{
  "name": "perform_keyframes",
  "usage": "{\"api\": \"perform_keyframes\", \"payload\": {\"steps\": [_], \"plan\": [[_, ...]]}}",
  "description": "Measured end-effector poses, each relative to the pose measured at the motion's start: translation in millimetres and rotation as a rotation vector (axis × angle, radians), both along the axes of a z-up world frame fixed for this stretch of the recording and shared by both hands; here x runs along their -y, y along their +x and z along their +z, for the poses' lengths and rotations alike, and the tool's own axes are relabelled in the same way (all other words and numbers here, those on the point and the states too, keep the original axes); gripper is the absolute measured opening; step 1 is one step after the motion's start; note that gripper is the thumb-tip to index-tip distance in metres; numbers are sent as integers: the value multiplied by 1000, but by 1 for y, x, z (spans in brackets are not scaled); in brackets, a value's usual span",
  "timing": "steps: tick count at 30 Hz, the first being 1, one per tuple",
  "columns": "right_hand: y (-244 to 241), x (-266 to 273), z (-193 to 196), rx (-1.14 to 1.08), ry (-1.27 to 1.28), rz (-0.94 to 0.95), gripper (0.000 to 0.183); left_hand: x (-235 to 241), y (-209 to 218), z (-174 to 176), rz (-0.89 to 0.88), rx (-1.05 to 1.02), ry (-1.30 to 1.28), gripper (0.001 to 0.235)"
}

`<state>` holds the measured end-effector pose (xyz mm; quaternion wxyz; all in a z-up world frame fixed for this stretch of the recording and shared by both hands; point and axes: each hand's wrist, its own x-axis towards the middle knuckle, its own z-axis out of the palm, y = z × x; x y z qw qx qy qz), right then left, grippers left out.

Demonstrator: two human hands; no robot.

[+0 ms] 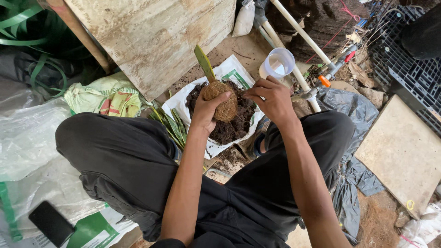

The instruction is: The person sits on the floor and prepares a sprouted coconut for planting by removing fibrous husk material and packing soil around the base. The person then handles a green plant shoot, wrapping it with soil and placing it into the soil bag.

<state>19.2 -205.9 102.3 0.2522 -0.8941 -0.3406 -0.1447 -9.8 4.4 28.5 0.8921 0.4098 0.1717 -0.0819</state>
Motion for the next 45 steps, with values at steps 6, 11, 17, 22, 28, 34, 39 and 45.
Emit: {"api": "perform_keyframes", "payload": {"steps": [6,11,17,22,28,34,39,45], "plan": [[27,15,-46,36,-42,-177,14,6,-2,5,-99,63,-33,76],[54,43,-87,-196,-165,-343,15,-6,-12,19,-132,139,-44,75],[47,28,-96,-518,-28,-364,22,-29,-11,20,114,121,34,91],[37,-12,-116,-887,171,-295,27,-17,6,-23,298,-48,145,103],[44,-46,-153,-1003,243,-209,29,-11,18,-69,363,-124,193,106],[73,-86,-192,-1429,746,-467,24,-18,43,-94,433,-348,342,100],[74,-118,-253,-1579,925,-586,27,-27,78,-133,653,-460,816,89],[67,-120,-300,-1722,793,-522,31,-48,95,-200,580,-428,1065,87]]}}
